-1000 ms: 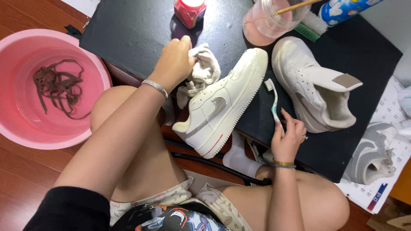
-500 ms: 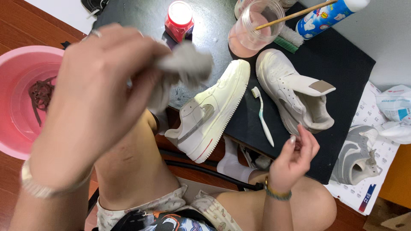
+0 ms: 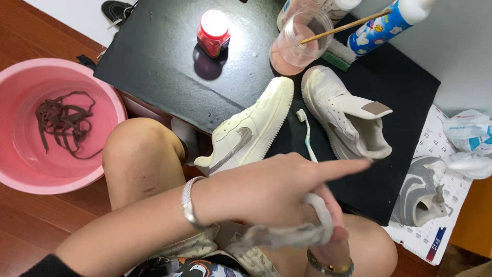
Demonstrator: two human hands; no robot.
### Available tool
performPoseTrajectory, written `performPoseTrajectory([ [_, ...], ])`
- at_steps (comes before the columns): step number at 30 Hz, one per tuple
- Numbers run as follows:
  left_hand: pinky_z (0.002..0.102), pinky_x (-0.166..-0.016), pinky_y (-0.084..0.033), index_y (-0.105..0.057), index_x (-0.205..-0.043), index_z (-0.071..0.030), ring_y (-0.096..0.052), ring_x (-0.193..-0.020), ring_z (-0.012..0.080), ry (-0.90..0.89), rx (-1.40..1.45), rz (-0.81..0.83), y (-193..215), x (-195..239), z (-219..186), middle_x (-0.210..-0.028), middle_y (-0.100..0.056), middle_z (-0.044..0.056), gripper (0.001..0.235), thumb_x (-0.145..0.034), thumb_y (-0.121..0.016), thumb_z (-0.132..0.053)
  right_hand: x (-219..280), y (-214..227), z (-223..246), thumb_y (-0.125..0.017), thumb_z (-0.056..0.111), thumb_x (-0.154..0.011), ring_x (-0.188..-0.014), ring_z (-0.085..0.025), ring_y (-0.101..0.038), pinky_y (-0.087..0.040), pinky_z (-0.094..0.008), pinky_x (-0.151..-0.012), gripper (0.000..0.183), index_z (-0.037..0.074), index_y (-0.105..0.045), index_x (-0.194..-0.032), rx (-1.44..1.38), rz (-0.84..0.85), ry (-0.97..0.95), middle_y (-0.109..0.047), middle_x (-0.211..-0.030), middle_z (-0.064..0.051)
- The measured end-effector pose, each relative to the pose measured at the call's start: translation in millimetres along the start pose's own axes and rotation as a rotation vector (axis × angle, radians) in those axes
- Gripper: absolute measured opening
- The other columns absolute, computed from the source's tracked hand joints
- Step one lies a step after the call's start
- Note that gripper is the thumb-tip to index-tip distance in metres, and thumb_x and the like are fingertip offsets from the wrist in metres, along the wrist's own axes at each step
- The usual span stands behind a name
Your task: The person cleans a pair of white sneakers by scrubbing them with a toothbrush and wiping them with a cloth. They dip the toothbrush into a container of pink liquid and apply it to the shoes, then wipe off the residue with a cloth.
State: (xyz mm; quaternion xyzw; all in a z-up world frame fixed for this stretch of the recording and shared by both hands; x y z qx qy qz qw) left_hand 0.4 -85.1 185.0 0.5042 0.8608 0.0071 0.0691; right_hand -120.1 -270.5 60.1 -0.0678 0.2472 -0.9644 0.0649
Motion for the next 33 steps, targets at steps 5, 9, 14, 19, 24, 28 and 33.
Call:
performPoseTrajectory([
  [5,0.037,-0.065,-0.056,-0.017,-0.165,-0.022,-0.072,-0.066,0.0233,0.198,-0.079,0.039,6,-4,52,-0.080,-0.074,0.010,0.100,-0.081,-0.071,-0.016,6,36,-29,-0.088,0.026,-0.085,-0.119,-0.022,-0.065,-0.053,-0.038,-0.101,0.057,-0.011,-0.063,-0.120,0.099,-0.017,0.045,-0.060,-0.141,-0.019],
  [9,0.036,-0.061,-0.055,-0.018,-0.162,-0.026,-0.069,-0.063,0.0224,0.343,-0.125,0.083,18,-2,75,-0.076,-0.072,0.010,0.098,-0.081,-0.072,-0.020,8,39,-35,-0.075,0.004,-0.094,-0.090,-0.013,-0.067,-0.053,-0.025,-0.072,0.027,-0.014,-0.072,-0.113,0.286,-0.149,0.098,-0.072,-0.116,-0.018],
  [14,0.038,-0.063,-0.049,-0.043,-0.158,-0.027,-0.060,-0.069,0.0302,0.231,-0.227,0.161,20,-4,88,-0.076,-0.061,0.016,0.081,-0.085,-0.078,-0.025,5,26,-17,-0.066,0.001,-0.097,-0.063,-0.009,-0.062,-0.047,-0.023,-0.057,0.020,-0.012,-0.072,-0.112,0.883,-0.530,0.161,-0.071,-0.085,-0.014],
  [19,0.035,-0.083,-0.055,-0.051,-0.146,-0.020,-0.070,-0.095,0.0242,-0.366,-0.204,-0.184,27,19,63,-0.099,-0.068,0.006,0.057,-0.094,-0.075,-0.023,2,18,13,-0.056,0.005,-0.113,-0.108,-0.015,-0.069,-0.054,-0.027,-0.099,0.023,-0.012,-0.065,-0.125,0.974,-0.588,0.591,-0.072,-0.117,-0.016],
  [24,0.037,-0.071,-0.052,-0.048,-0.139,-0.013,-0.069,-0.076,0.0237,-0.050,-0.094,-0.163,22,19,72,-0.085,-0.066,0.007,0.041,-0.101,-0.063,-0.013,5,69,3,-0.057,0.013,-0.113,-0.083,-0.012,-0.059,-0.048,-0.027,-0.080,0.028,-0.014,-0.060,-0.120,0.520,-0.576,0.187,-0.068,-0.095,-0.011],
  [28,0.036,-0.071,-0.053,-0.047,-0.141,-0.013,-0.071,-0.076,0.0229,-0.088,-0.106,-0.348,28,10,79,-0.088,-0.066,0.008,0.041,-0.102,-0.060,-0.012,-12,97,-31,-0.065,0.017,-0.106,-0.101,-0.015,-0.066,-0.053,-0.029,-0.090,0.041,-0.011,-0.057,-0.135,0.139,-0.266,-0.071,-0.070,-0.113,-0.011],
  [33,0.040,-0.077,-0.052,-0.049,-0.142,-0.012,-0.067,-0.081,0.0297,-0.075,-0.220,-0.423,29,6,94,-0.088,-0.064,0.011,0.047,-0.097,-0.062,-0.007,-16,103,-79,-0.077,0.025,-0.092,-0.116,-0.021,-0.065,-0.050,-0.039,-0.102,0.061,-0.013,-0.058,-0.135,-0.019,0.136,-0.399,-0.069,-0.129,-0.016],
])
Point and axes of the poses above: each hand's wrist, its own x-axis away from the middle knuckle, its own y-axis out of the back of the hand, z = x × y, the point moved 4 cm from there along -x, towards the middle knuckle
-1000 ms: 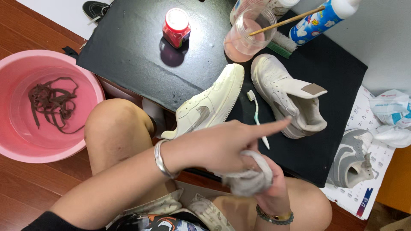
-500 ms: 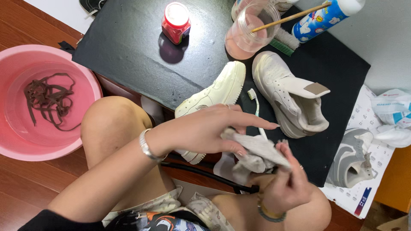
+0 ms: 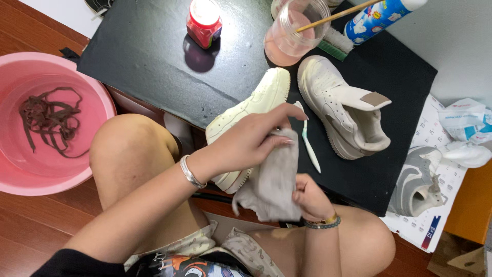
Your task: The person cleans a pair of white sneakers by scrubbing them with a toothbrush and wiping them with a cloth. They dip the toothbrush into a container of pink liquid and apply it to the shoes, then wipe off the residue with a cloth.
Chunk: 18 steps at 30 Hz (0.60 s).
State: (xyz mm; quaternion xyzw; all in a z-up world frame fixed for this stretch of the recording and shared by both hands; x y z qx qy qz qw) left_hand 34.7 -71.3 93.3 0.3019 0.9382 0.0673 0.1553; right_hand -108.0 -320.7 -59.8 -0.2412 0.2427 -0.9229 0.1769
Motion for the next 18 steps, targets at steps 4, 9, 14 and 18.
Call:
performPoseTrajectory([
  [4,0.046,-0.091,-0.046,-0.051,-0.132,-0.006,-0.061,-0.104,0.0355,-0.060,-0.350,-0.296,11,25,6,-0.107,-0.065,0.017,0.047,-0.087,-0.064,-0.005,8,0,1,-0.072,0.034,-0.094,-0.134,-0.033,-0.055,-0.039,-0.050,-0.113,0.073,-0.009,-0.049,-0.149,-0.112,0.104,0.224,-0.056,-0.147,-0.023],
  [9,0.042,-0.101,-0.046,-0.055,-0.123,0.002,-0.058,-0.110,0.0307,0.401,-0.210,-0.653,43,88,45,-0.113,-0.062,0.017,0.026,-0.104,-0.050,-0.015,6,4,47,-0.063,0.042,-0.102,-0.150,-0.036,-0.039,-0.029,-0.058,-0.125,0.071,0.006,-0.037,-0.157,-0.199,-0.218,0.656,-0.038,-0.162,-0.017],
  [14,0.035,-0.092,-0.049,-0.064,-0.106,0.003,-0.064,-0.097,0.0274,0.594,0.003,-0.588,19,123,81,-0.102,-0.067,0.017,0.045,-0.110,-0.032,-0.029,-40,-26,90,-0.056,0.052,-0.108,-0.157,-0.030,-0.033,-0.024,-0.054,-0.133,0.069,0.012,-0.037,-0.160,-0.033,-0.226,0.795,-0.036,-0.167,-0.010],
  [18,0.034,-0.083,-0.053,-0.067,-0.107,0.005,-0.069,-0.087,0.0253,0.546,0.190,-0.650,-2,139,94,-0.094,-0.073,0.015,0.051,-0.109,-0.031,-0.031,-62,-34,100,-0.051,0.049,-0.110,-0.158,-0.026,-0.035,-0.025,-0.049,-0.136,0.065,0.012,-0.038,-0.162,-0.081,-0.305,0.843,-0.039,-0.170,-0.007],
])
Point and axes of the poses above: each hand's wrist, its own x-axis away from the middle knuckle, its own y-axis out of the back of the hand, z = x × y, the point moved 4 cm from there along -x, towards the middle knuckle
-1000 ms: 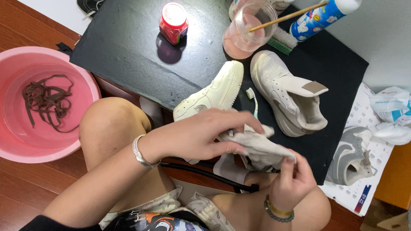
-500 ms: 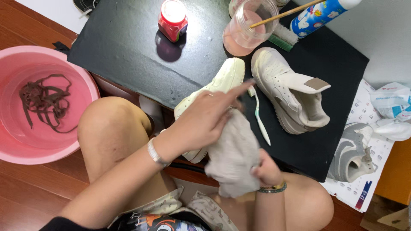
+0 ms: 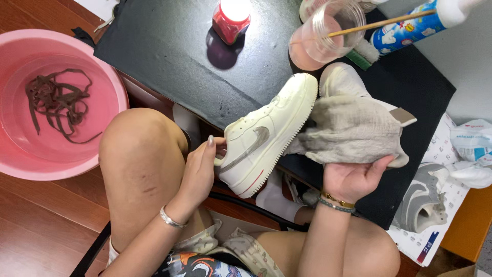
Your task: The person cleans a pair of white sneakers by scrubbing them with a toothbrush and wiping them with a cloth. They dip the toothbrush into a container of pink liquid and apply it to the shoes, then wipe off the residue with a cloth.
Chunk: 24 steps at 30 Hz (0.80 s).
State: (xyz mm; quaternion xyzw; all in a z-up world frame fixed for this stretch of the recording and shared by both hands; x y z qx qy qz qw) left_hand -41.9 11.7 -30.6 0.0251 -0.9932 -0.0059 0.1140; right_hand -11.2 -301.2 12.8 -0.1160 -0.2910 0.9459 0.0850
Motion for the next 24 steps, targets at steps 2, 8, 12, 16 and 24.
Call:
performPoseTrajectory([
  [2,0.034,-0.081,-0.053,-0.067,-0.105,0.006,-0.069,-0.084,0.0246,-0.102,0.010,-0.066,-2,3,7,-0.091,-0.073,0.015,0.053,-0.110,-0.029,-0.030,-6,0,-6,-0.050,0.042,-0.112,-0.153,-0.025,-0.041,-0.028,-0.046,-0.134,0.058,0.010,-0.042,-0.160,0.031,0.020,0.004,-0.045,-0.166,-0.007],
  [8,0.035,-0.067,-0.046,-0.058,-0.077,0.006,-0.058,-0.065,0.0233,-0.267,-0.020,-0.170,-14,1,22,-0.069,-0.059,0.015,0.060,-0.112,-0.024,-0.029,-69,-10,-39,-0.044,0.023,-0.113,-0.126,-0.027,-0.057,-0.042,-0.046,-0.113,0.035,0.000,-0.060,-0.133,0.590,0.108,-0.135,-0.063,-0.133,-0.014],
  [12,0.035,-0.063,-0.044,-0.054,-0.074,0.006,-0.056,-0.059,0.0237,-0.214,0.011,-0.106,-10,-4,22,-0.063,-0.054,0.015,0.064,-0.112,-0.020,-0.032,-79,-54,-61,-0.037,0.021,-0.111,-0.106,-0.038,-0.061,-0.045,-0.051,-0.102,0.039,-0.003,-0.068,-0.111,1.538,0.571,0.064,-0.067,-0.110,-0.024],
  [16,0.034,-0.060,-0.043,-0.062,-0.079,0.006,-0.056,-0.057,0.0235,-0.212,-0.046,0.023,-7,-8,10,-0.065,-0.056,0.016,0.070,-0.110,-0.018,-0.040,-63,-87,-54,-0.034,0.022,-0.108,-0.108,-0.046,-0.060,-0.042,-0.054,-0.099,0.045,-0.006,-0.069,-0.112,1.600,0.684,0.189,-0.066,-0.116,-0.031],
  [24,0.033,-0.063,-0.044,-0.070,-0.120,0.001,-0.057,-0.065,0.0203,-0.095,-0.010,0.030,-7,-14,2,-0.071,-0.064,0.012,0.075,-0.109,-0.015,-0.049,-20,-94,-43,-0.030,0.034,-0.112,-0.111,-0.048,-0.061,-0.036,-0.058,-0.107,0.056,-0.005,-0.070,-0.106,1.729,0.713,0.289,-0.068,-0.108,-0.028],
])
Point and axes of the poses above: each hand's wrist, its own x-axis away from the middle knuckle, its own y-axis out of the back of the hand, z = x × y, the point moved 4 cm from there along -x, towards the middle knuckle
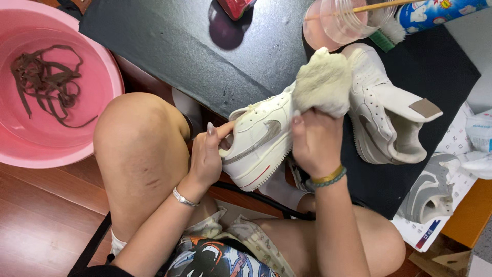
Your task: The person cleans a pair of white sneakers by scrubbing them with a toothbrush and wiping them with a cloth. They dip the toothbrush into a container of pink liquid and apply it to the shoes, then wipe off the residue with a cloth.
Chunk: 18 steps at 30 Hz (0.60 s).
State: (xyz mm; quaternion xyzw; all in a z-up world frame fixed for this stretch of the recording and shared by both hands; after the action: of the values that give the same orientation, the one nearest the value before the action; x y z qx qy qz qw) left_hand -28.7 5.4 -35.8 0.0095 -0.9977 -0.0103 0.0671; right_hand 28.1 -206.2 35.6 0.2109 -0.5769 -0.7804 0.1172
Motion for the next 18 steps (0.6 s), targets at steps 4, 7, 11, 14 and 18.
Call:
performPoseTrajectory([
  [4,0.032,-0.068,-0.044,-0.070,-0.127,-0.002,-0.056,-0.069,0.0195,0.098,-0.050,0.007,0,0,1,-0.072,-0.063,0.013,0.076,-0.108,-0.013,-0.050,9,-9,20,-0.030,0.038,-0.110,-0.101,-0.043,-0.063,-0.041,-0.056,-0.102,0.060,-0.004,-0.071,-0.101,-0.010,0.015,-0.058,-0.069,-0.099,-0.026],
  [7,0.032,-0.069,-0.044,-0.070,-0.129,-0.004,-0.055,-0.068,0.0199,0.112,-0.088,0.005,1,0,-1,-0.071,-0.061,0.013,0.076,-0.108,-0.012,-0.049,18,-17,39,-0.034,0.042,-0.101,-0.094,-0.036,-0.065,-0.045,-0.053,-0.101,0.059,0.001,-0.075,-0.098,-0.031,0.133,-0.140,-0.071,-0.095,-0.021],
  [11,0.033,-0.071,-0.046,-0.069,-0.127,-0.003,-0.058,-0.071,0.0206,0.125,-0.030,0.018,0,0,-2,-0.079,-0.069,0.012,0.075,-0.108,-0.013,-0.049,41,-14,65,-0.038,0.046,-0.108,-0.126,-0.044,-0.056,-0.038,-0.056,-0.113,0.059,-0.002,-0.071,-0.119,-0.154,-0.026,-0.040,-0.066,-0.128,-0.024],
  [14,0.034,-0.071,-0.046,-0.071,-0.123,-0.003,-0.056,-0.069,0.0225,0.142,-0.034,0.061,0,3,0,-0.077,-0.067,0.015,0.075,-0.108,-0.013,-0.048,60,-24,71,-0.039,0.048,-0.106,-0.131,-0.045,-0.053,-0.037,-0.057,-0.113,0.063,-0.004,-0.064,-0.131,-0.133,0.064,-0.075,-0.061,-0.135,-0.025],
  [18,0.035,-0.070,-0.046,-0.073,-0.114,-0.002,-0.058,-0.067,0.0231,0.145,-0.036,0.059,-3,7,16,-0.076,-0.068,0.014,0.073,-0.108,-0.016,-0.047,77,-25,81,-0.036,0.057,-0.104,-0.137,-0.048,-0.048,-0.035,-0.058,-0.115,0.074,-0.005,-0.058,-0.138,-0.161,0.038,-0.024,-0.057,-0.142,-0.028],
])
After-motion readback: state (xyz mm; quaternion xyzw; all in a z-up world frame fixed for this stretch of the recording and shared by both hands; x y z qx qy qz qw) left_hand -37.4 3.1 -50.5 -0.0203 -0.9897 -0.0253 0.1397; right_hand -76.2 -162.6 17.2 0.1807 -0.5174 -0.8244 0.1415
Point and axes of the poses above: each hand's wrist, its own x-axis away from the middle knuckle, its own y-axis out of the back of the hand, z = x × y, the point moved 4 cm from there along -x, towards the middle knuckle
